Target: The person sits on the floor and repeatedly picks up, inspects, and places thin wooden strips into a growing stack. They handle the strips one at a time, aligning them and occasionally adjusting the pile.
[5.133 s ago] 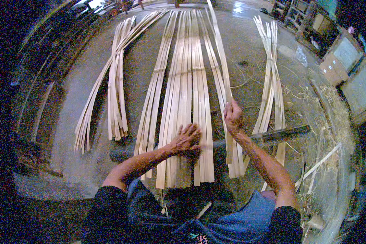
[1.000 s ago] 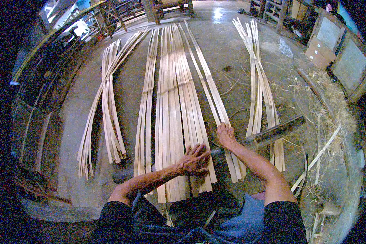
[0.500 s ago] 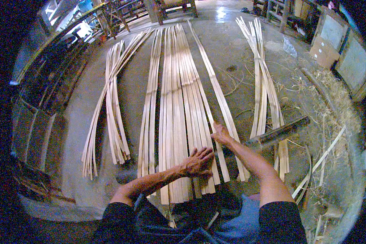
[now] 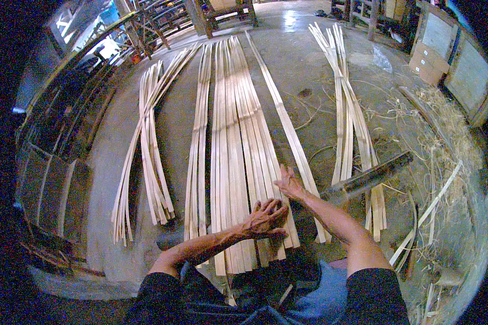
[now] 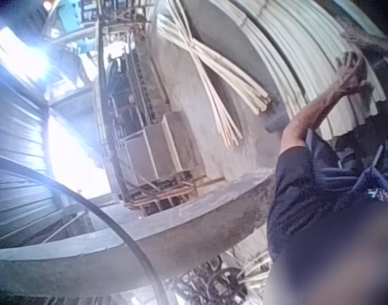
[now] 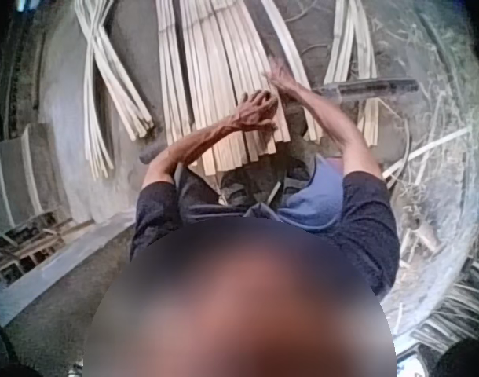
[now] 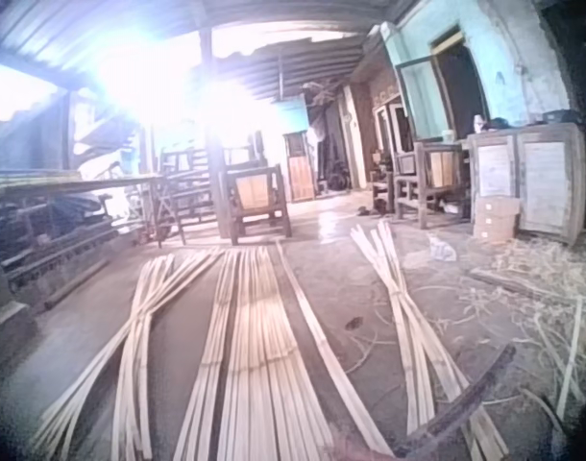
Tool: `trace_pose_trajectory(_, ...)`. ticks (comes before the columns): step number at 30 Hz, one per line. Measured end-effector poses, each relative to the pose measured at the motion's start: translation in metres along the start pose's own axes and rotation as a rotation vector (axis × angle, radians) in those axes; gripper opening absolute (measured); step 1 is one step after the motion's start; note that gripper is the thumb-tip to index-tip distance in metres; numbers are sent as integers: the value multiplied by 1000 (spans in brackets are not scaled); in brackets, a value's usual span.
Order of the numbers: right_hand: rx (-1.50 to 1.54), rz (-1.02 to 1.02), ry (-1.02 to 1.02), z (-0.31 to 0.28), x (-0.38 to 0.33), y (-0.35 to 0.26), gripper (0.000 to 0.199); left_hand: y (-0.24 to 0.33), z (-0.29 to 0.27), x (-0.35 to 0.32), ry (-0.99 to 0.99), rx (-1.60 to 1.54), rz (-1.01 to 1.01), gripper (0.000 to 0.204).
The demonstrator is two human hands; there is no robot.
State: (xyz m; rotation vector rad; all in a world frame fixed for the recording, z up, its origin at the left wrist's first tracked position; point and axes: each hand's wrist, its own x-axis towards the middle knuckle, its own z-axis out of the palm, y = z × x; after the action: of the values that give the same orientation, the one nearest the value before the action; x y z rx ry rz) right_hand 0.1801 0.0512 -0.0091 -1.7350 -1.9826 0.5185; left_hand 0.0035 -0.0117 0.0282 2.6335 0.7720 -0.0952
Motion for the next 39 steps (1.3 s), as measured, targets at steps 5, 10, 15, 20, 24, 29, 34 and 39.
trace_pose_trajectory(5,-468,23,119,-31,-14,9,41,5,-2,3,-39,-15,-58,81)
trace_pose_trajectory(10,-522,13,143,-27,-24,30,28,8,4,9,83,-36,-38,84)
trace_pose_trajectory(15,-60,87,122,-15,-14,40,33,3,10,11,68,-24,43,83)
trace_pose_trajectory(20,156,161,-7,-19,-17,31,42,-2,9,12,26,-45,62,84)
trace_pose_trajectory(24,283,148,-3,-18,-20,20,43,-2,8,12,19,-57,63,84)
trace_pose_trajectory(29,187,89,107,-13,-19,20,34,-2,6,11,17,-42,68,82)
trace_pose_trajectory(34,-127,-56,193,-10,-25,29,25,-3,6,12,24,-3,83,78)
trace_pose_trajectory(39,-286,-93,159,-20,-28,31,29,-15,6,3,94,-108,94,72)
